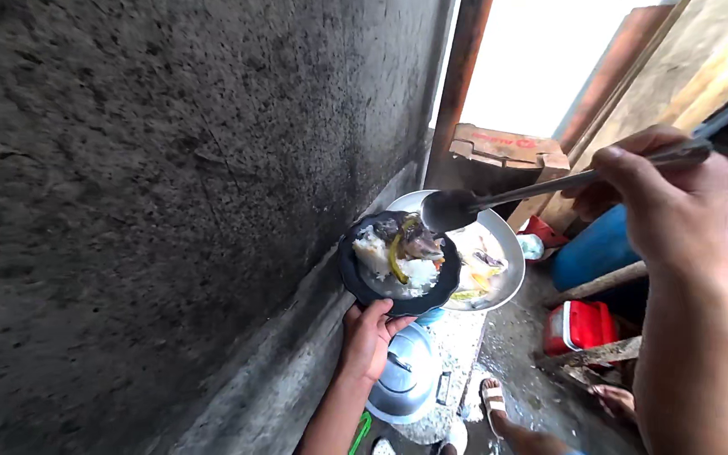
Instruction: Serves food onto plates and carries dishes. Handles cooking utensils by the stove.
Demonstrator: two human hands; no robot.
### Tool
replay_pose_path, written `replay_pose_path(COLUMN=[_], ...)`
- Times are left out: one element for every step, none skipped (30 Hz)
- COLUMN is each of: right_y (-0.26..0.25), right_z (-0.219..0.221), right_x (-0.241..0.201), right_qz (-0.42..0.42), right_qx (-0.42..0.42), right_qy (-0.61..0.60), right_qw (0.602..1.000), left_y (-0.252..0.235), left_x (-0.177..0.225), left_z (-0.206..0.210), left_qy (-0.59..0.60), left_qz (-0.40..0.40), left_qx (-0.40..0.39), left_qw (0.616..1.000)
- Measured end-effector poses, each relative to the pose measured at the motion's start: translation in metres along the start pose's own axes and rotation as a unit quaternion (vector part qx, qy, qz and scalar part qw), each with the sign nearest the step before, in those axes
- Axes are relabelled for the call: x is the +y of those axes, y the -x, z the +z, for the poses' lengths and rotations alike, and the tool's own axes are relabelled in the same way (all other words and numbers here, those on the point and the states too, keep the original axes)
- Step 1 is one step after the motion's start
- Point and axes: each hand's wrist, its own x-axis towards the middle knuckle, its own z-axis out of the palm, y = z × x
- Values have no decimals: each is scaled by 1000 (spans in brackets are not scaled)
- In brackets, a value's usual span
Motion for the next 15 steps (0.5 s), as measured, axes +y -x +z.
replay_pose_path(right_y=[3,7,13,21,31,43,56,69,82,94,104,112,118,124,128], right_z=[-2,-4,-4,-3,-1,3,8,14,21,29,36,43,49,54,59], right_x=[1,4,11,21,35,52,71,90,108,123,136,146,153,159,164], right_qz=[3,19,46,75,101,124,145,167,189,210,230,250,265,276,286], right_qx=[20,45,73,102,127,145,154,155,154,154,156,158,161,161,161], right_qy=[5,3,3,5,5,1,-8,-18,-32,-48,-66,-81,-94,-103,-110], right_qw=[1000,999,996,992,987,982,977,973,969,964,958,952,946,942,938], left_y=[0,-1,-1,-2,-3,-4,-4,-4,-5,-5,-5,-4,-4,-3,-3], left_x=[0,-1,-2,-2,-1,-1,0,1,3,4,6,7,8,9,10], left_z=[-2,-3,-5,-7,-9,-12,-15,-17,-20,-22,-23,-24,-25,-26,-28], left_qy=[0,-1,-3,-5,-9,-12,-15,-15,-17,-18,-21,-26,-29,-29,-28], left_qz=[3,6,8,10,13,17,20,23,25,29,33,36,38,39,42], left_qx=[0,0,1,2,3,3,5,7,10,13,16,21,25,29,31], left_qw=[1000,1000,1000,1000,1000,1000,1000,1000,999,999,999,999,999,998,998])
